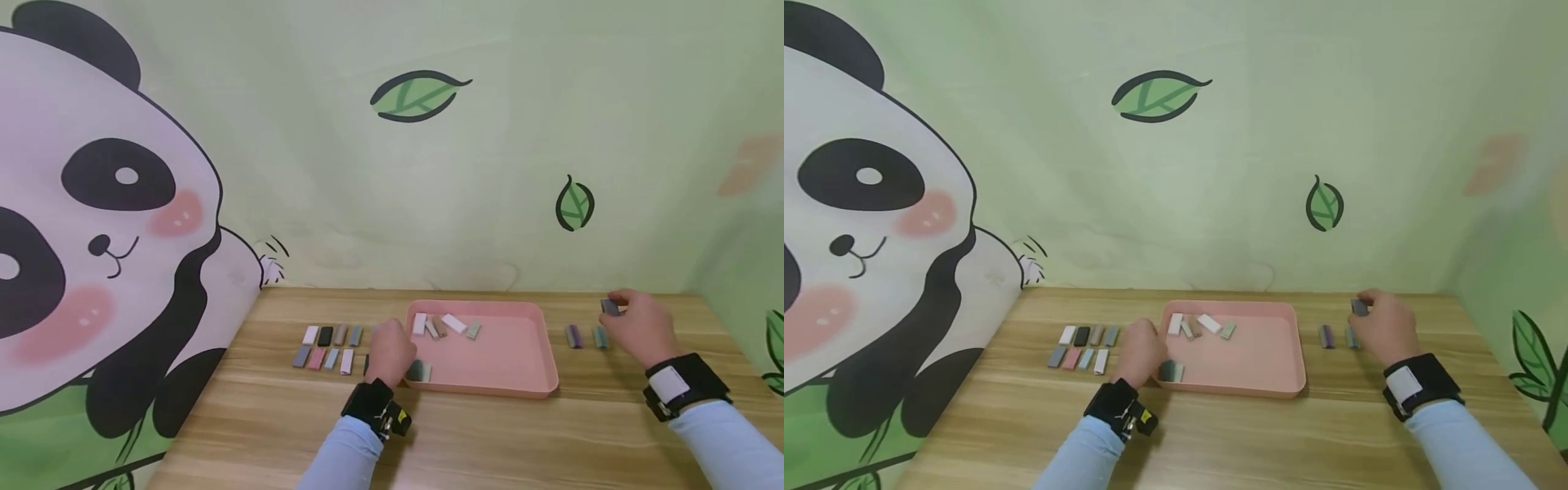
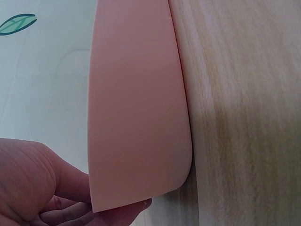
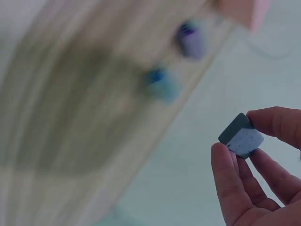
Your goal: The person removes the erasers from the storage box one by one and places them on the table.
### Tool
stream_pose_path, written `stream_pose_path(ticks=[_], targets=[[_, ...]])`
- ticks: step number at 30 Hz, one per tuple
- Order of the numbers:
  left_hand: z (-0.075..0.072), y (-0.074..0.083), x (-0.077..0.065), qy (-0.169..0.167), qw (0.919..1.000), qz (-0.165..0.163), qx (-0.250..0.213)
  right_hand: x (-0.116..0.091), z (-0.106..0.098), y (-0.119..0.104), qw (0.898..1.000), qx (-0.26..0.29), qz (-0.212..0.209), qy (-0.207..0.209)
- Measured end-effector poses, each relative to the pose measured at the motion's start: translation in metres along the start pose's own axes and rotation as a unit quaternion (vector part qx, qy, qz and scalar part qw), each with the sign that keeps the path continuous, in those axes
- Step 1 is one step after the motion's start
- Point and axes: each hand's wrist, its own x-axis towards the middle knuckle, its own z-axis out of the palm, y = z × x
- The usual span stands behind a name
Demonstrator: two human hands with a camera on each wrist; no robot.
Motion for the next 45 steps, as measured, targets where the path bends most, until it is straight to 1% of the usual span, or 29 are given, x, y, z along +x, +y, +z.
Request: stream_pose_path(ticks=[3, 7, 10, 13, 20, 26, 30, 33, 41, 45], targets=[[-0.001, -0.001, -0.001, 0.003, 0.9999, -0.008, -0.007, -0.001, 0.001, 0.018, 1.000, -0.013, 0.006, 0.012], [-0.002, -0.001, -0.001, 0.009, 0.9999, -0.008, -0.008, -0.005, 0.007, 0.033, 0.999, -0.019, 0.026, 0.012], [-0.002, 0.000, -0.002, 0.012, 0.9999, -0.004, 0.001, -0.008, 0.011, 0.040, 0.999, -0.020, 0.049, 0.000], [-0.001, 0.002, -0.002, 0.012, 0.9999, -0.002, 0.008, -0.008, 0.016, 0.046, 0.998, -0.021, 0.063, -0.009], [0.000, 0.002, -0.001, 0.007, 0.9999, -0.007, 0.010, -0.005, 0.024, 0.055, 0.997, -0.034, 0.063, -0.012], [0.000, 0.002, 0.000, 0.000, 0.9998, -0.019, 0.011, -0.003, 0.026, 0.057, 0.997, -0.049, 0.063, -0.016], [0.001, 0.002, 0.001, 0.002, 0.9998, -0.017, 0.013, -0.003, 0.028, 0.058, 0.996, -0.051, 0.067, -0.025], [0.002, 0.001, 0.001, 0.008, 0.9998, -0.013, 0.016, -0.003, 0.028, 0.057, 0.996, -0.053, 0.069, -0.024], [0.000, 0.002, 0.000, 0.010, 0.9997, -0.015, 0.013, -0.005, 0.024, 0.052, 0.995, -0.058, 0.072, -0.034], [-0.001, 0.002, -0.001, 0.011, 0.9998, -0.014, 0.010, -0.006, 0.020, 0.042, 0.995, -0.062, 0.066, -0.032]])
